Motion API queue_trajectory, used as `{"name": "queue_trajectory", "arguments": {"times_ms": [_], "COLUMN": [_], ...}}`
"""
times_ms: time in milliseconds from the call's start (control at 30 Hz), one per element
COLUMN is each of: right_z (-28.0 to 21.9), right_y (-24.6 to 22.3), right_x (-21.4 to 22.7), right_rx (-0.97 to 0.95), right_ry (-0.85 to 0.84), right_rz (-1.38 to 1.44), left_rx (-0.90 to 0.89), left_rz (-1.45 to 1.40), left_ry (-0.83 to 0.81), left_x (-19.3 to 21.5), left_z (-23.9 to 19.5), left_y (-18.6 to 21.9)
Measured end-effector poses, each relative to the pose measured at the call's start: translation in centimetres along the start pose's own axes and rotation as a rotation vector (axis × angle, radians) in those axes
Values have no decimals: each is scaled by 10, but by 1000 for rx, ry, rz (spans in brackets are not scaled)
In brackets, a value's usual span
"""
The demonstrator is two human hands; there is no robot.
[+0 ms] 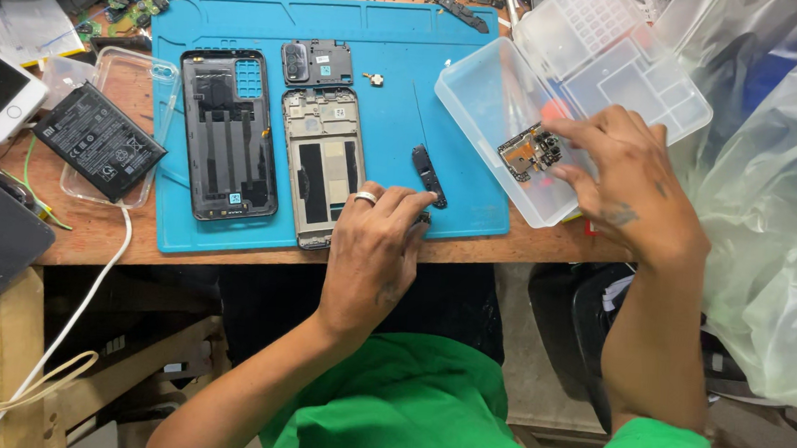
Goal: The person disassembles a smartphone, removes the battery and motherboard, and places them in a plastic parts box. They then reassemble the phone by installing the motherboard and connecting internal cables using a metal spudger.
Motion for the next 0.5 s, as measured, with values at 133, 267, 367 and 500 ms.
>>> {"name": "queue_trajectory", "arguments": {"times_ms": [133,267,367,500], "right_z": [10,11,11,9], "right_y": [1,1,2,6], "right_x": [-3,-5,-9,-16], "right_rx": [61,-11,-29,-25], "right_ry": [-63,-59,-21,7], "right_rz": [9,94,113,113], "left_rx": [52,72,83,81], "left_rz": [21,30,35,19], "left_ry": [1,19,10,19], "left_x": [0,2,1,4], "left_z": [-1,-4,-4,-4], "left_y": [-3,-5,-6,-5]}}
Point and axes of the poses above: each hand's wrist, its own z-axis towards the middle knuckle, its own x-axis out of the back of the hand, y = z × x, the point moved 4 cm from there along z, towards the middle knuckle, and after that the axes turned 10 degrees about -y, right-handed, at the moved point
